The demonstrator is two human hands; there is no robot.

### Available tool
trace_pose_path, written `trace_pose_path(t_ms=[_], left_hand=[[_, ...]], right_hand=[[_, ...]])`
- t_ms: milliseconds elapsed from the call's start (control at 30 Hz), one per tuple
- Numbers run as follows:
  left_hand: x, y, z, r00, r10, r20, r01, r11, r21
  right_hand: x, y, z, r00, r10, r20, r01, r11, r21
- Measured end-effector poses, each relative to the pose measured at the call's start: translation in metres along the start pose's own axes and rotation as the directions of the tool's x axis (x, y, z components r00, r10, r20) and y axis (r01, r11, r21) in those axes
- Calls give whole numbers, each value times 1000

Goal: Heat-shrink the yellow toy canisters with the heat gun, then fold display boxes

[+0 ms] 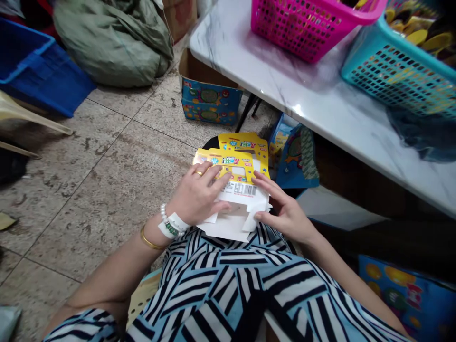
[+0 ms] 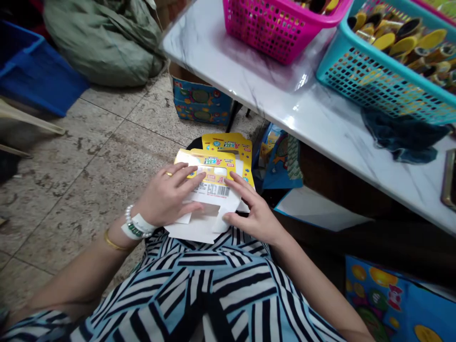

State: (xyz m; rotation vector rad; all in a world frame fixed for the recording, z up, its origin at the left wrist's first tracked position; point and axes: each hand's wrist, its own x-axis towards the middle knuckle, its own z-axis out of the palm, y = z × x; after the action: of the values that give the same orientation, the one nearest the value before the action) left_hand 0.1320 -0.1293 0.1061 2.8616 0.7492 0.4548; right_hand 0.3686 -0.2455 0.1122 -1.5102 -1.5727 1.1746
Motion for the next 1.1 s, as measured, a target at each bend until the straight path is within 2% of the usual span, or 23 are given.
trace_pose_path(t_ms=[67,133,267,367,533,600,667,700,767,800,867,933,1033,1100], left_hand=[[0,0,-1,999,3,51,-4,1000,11],[0,1,0,998,9,57,-8,1000,-20],[-2,2,6,1000,-18,-15,17,998,-66],[-2,2,8,995,-63,-81,58,996,-60],[-4,-4,4,997,-43,-71,36,995,-89],[-5,-5,4,998,-29,-57,23,995,-96],[-5,-4,4,998,-22,-52,16,994,-107],[-5,-3,5,999,-20,-49,15,994,-112],[-5,0,7,999,-23,-48,17,993,-118],[-4,1,8,998,-24,-50,18,993,-116],[-4,3,10,996,-33,-78,25,994,-105],[-3,4,13,989,-52,-137,38,994,-98],[-3,5,15,972,-85,-220,64,993,-101],[-3,5,15,976,-66,-206,48,995,-92]], right_hand=[[7,-8,6,1000,9,-5,-10,989,-149],[13,-12,14,1000,16,-5,-17,961,-275],[24,-11,32,998,4,-70,-32,914,-404],[27,-10,35,997,-24,-72,-9,907,-422],[12,-9,9,988,-153,17,151,948,-280],[4,-5,-1,984,-166,61,175,966,-192],[0,2,-6,992,-121,46,124,990,-72],[0,5,-7,997,-71,-4,71,997,-2],[3,10,-8,992,82,-91,-70,990,126],[7,10,-9,983,161,-88,-145,976,162],[15,6,-15,966,258,27,-259,957,129],[23,-4,-26,949,257,185,-259,966,-16],[35,-20,-44,916,203,345,-102,952,-289],[45,-25,-54,899,147,412,27,921,-388]])
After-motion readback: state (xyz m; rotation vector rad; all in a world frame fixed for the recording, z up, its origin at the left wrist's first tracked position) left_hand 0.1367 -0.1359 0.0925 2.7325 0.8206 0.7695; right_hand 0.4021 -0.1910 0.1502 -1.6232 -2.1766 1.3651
